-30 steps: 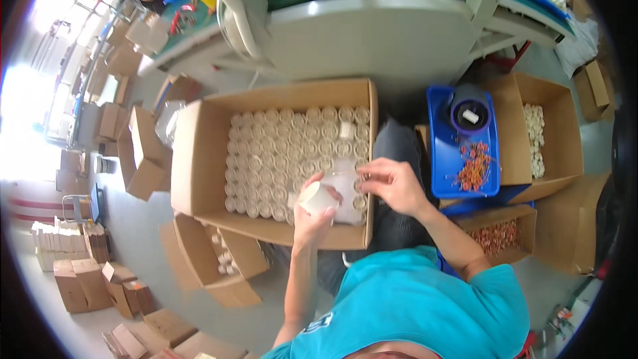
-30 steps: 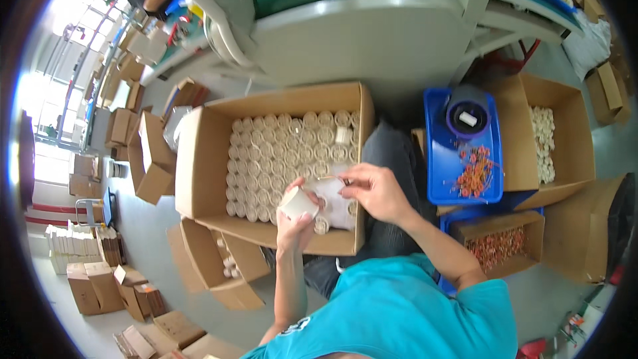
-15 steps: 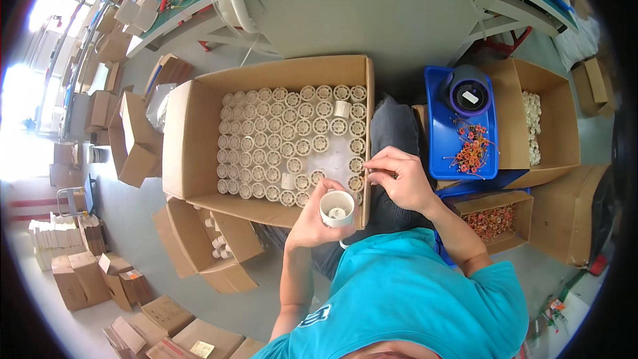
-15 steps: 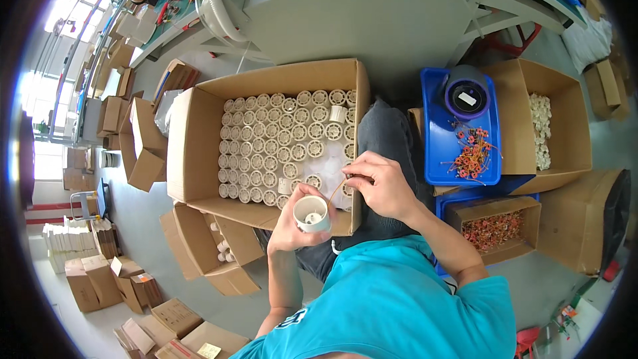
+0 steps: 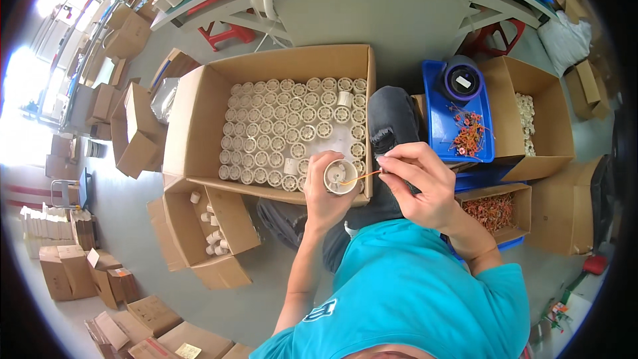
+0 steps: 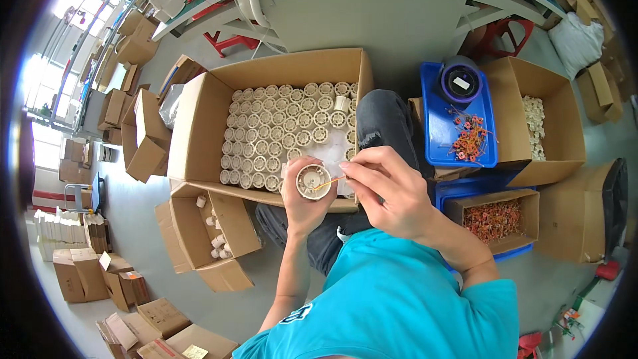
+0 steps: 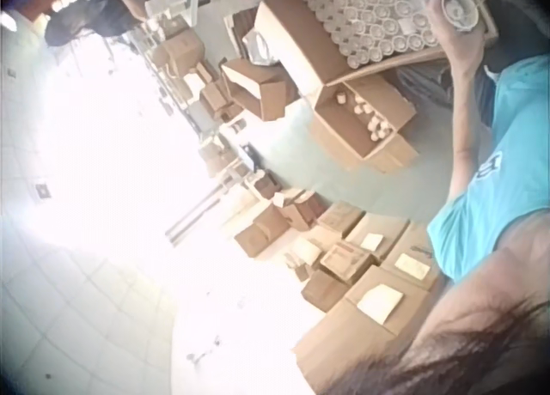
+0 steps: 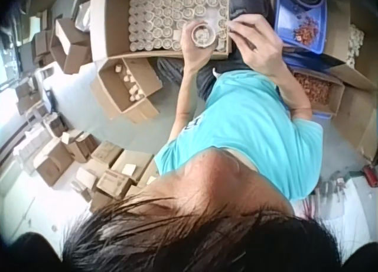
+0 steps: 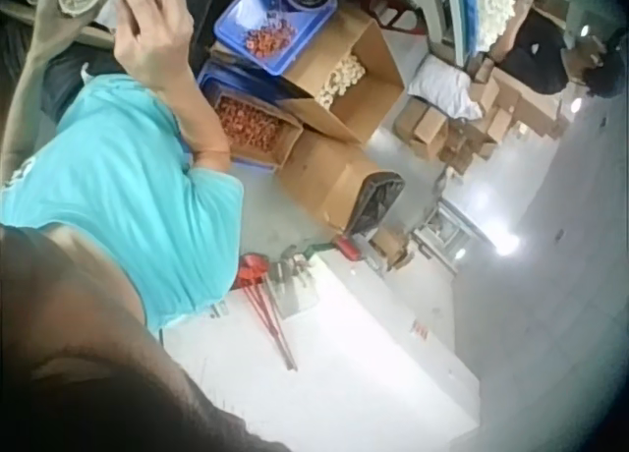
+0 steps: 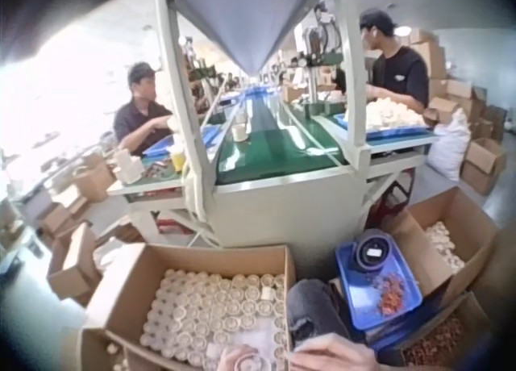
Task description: The person assembles electrical components by taking plastic cylinders from a box, inserting wired parts from a tray into each cylinder by hand, and placing the assembled units onto a conveyor belt.
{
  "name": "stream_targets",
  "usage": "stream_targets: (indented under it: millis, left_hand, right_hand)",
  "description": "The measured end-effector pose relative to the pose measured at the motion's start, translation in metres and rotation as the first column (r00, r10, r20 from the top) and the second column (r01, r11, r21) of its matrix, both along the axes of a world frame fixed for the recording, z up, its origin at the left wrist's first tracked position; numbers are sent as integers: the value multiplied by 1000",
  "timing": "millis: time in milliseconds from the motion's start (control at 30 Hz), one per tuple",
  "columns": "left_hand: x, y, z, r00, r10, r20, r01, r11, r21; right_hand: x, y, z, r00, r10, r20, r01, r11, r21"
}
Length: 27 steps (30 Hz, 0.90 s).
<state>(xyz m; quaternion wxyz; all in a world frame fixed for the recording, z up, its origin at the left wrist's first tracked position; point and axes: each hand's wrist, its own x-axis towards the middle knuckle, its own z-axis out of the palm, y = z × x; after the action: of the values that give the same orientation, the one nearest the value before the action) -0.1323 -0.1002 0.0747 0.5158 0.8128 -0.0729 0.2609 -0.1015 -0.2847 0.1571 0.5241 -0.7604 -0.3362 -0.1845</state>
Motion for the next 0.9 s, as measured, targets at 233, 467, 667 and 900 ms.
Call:
stream_targets:
  millis: [233,467,667,900]
  left_hand:
    - [-10,-4,4,1000,17,8,-17,1000,-15]
    - [6,-12,10,1000,-1,-28,3,998,61]
    - [29,-27,10,1000,-5,-29,10,986,168]
    - [45,-48,9,998,-52,-46,59,987,150]
  right_hand:
    - [-3,6,-11,999,39,-33,-40,999,-26]
    - [15,3,-14,984,124,-130,-140,982,-124]
    - [39,10,-18,961,104,-257,-151,973,-173]
    - [55,-6,-26,951,78,-300,-140,972,-190]
